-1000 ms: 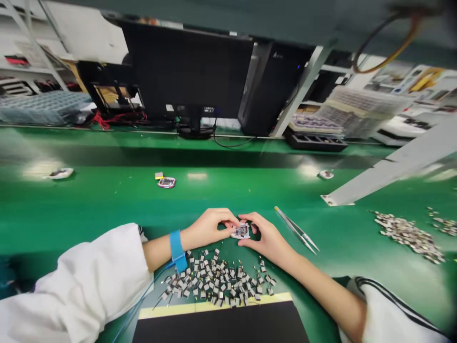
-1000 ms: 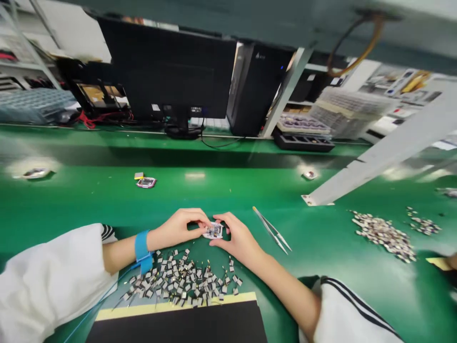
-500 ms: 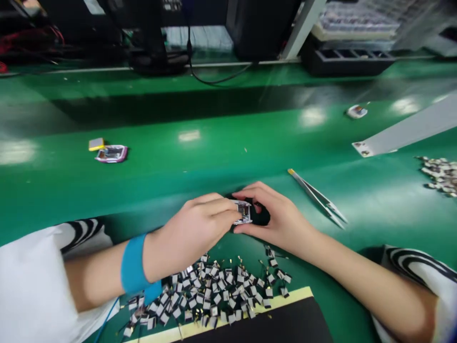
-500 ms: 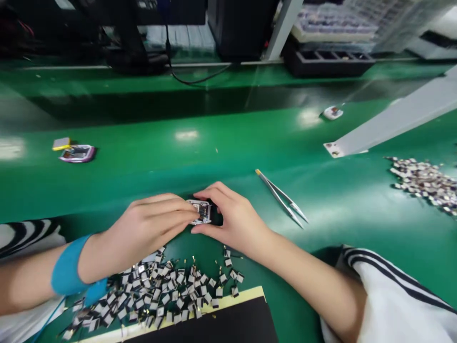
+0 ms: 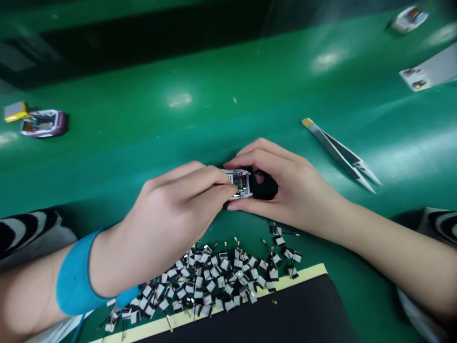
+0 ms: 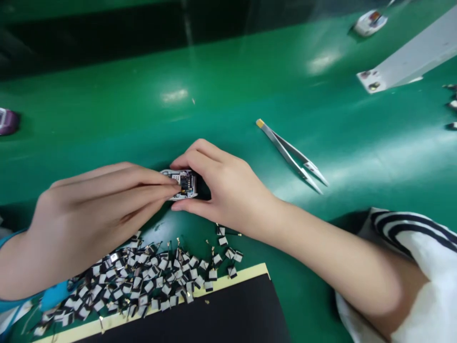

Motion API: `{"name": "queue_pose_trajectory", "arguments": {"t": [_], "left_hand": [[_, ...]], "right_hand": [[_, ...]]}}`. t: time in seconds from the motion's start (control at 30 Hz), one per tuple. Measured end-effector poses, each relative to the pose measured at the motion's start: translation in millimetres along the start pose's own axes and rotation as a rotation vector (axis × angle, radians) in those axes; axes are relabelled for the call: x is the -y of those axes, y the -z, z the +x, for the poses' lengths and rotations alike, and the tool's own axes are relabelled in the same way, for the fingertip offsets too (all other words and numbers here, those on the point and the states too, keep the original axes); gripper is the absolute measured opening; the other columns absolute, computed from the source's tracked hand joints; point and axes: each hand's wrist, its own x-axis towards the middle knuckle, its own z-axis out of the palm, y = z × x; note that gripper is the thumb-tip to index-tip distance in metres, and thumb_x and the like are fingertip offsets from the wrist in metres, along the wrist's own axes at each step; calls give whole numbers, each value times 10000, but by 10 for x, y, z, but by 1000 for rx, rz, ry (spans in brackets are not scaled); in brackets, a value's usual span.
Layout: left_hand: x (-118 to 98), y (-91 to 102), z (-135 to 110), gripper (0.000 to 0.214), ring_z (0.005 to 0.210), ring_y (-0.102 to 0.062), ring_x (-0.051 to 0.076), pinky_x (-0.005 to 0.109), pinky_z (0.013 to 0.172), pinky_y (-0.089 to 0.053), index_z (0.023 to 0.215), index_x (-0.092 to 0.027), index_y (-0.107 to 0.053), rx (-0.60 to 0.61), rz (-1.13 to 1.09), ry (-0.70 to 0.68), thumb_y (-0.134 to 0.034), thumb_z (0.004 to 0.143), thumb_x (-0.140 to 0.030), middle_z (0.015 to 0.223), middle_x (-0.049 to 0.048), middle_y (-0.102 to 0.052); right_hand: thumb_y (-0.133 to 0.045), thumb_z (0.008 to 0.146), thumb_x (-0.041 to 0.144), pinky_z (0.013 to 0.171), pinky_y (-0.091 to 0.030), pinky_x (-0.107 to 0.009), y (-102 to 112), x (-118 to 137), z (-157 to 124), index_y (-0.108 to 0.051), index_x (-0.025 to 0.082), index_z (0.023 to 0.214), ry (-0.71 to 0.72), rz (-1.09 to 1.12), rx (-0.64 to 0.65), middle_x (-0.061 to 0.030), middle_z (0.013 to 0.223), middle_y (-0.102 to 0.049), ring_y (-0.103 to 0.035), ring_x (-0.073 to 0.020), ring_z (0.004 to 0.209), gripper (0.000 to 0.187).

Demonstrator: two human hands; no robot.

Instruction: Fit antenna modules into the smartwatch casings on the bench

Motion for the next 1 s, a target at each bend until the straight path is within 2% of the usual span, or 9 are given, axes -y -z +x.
{"name": "queue_pose_trajectory", "arguments": {"t": [0.17, 0.33, 0.43, 0.53, 0.6, 0.7, 0.87, 1.0], "left_hand": [[-17, -8, -4, 229, 739, -535, 132, 239, 615, -437, 819, -175, -551, 53, 1, 58, -333, 883, -152, 799, 0, -569], [-69, 14, 14, 166, 784, -544, 134, 251, 657, -446, 823, -173, -556, 55, -29, 109, -405, 872, -219, 830, 4, -572], [-98, 38, 35, 193, 791, -548, 125, 253, 662, -453, 819, -180, -576, 70, -18, 123, -393, 873, -201, 832, -9, -582], [-106, 27, 50, 233, 779, -552, 99, 227, 658, -450, 769, -189, -595, 87, -47, 217, -386, 872, -198, 810, -28, -588], [-97, -1, 52, 261, 752, -557, 89, 212, 619, -445, 719, -181, -595, 54, -105, 306, -392, 870, -246, 758, -28, -578], [-75, -41, 46, 315, 731, -566, 96, 217, 585, -450, 717, -181, -576, 31, -197, 395, -346, 881, -320, 675, -24, -559], [-66, -49, 58, 328, 697, -557, 103, 236, 586, -445, 764, -183, -578, 86, -241, 358, -311, 887, -328, 717, -16, -585], [-80, -35, 69, 309, 693, -549, 92, 206, 547, -417, 749, -190, -593, 25, -134, 350, -356, 872, -346, 745, -16, -577]], "right_hand": [[-630, 691, 358, 701, -459, -277, 6, -4, -12, -513, 173, 973, -14, -13, 10, -30, 941, -524, -531, -178, 879, 357], [-646, 687, 318, 710, -452, -273, 10, 4, -7, -513, 145, 975, 2, -15, 9, -36, 934, -525, -521, -163, 880, 361], [-651, 689, 299, 699, -451, -269, 14, 11, -9, -511, 131, 981, -7, -24, 23, -46, 942, -518, -516, -150, 856, 364], [-660, 675, 328, 685, -456, -280, 18, 7, -15, -503, 169, 976, -33, -19, 28, -26, 948, -506, -523, -157, 839, 374], [-647, 684, 345, 710, -457, -292, 20, 0, -18, -500, 181, 973, -35, -15, 33, -19, 953, -502, -522, -171, 872, 364], [-635, 701, 334, 734, -456, -295, 20, -9, -19, -505, 152, 983, -12, -30, 38, -30, 953, -509, -513, -171, 900, 360], [-654, 683, 321, 708, -466, -288, 16, -8, -17, -509, 119, 999, -6, -53, 29, -37, 950, -513, -518, -161, 887, 402], [-647, 683, 344, 711, -478, -286, 20, -9, -14, -510, 174, 969, -19, -66, 27, -13, 944, -515, -524, -165, 906, 360]]}}
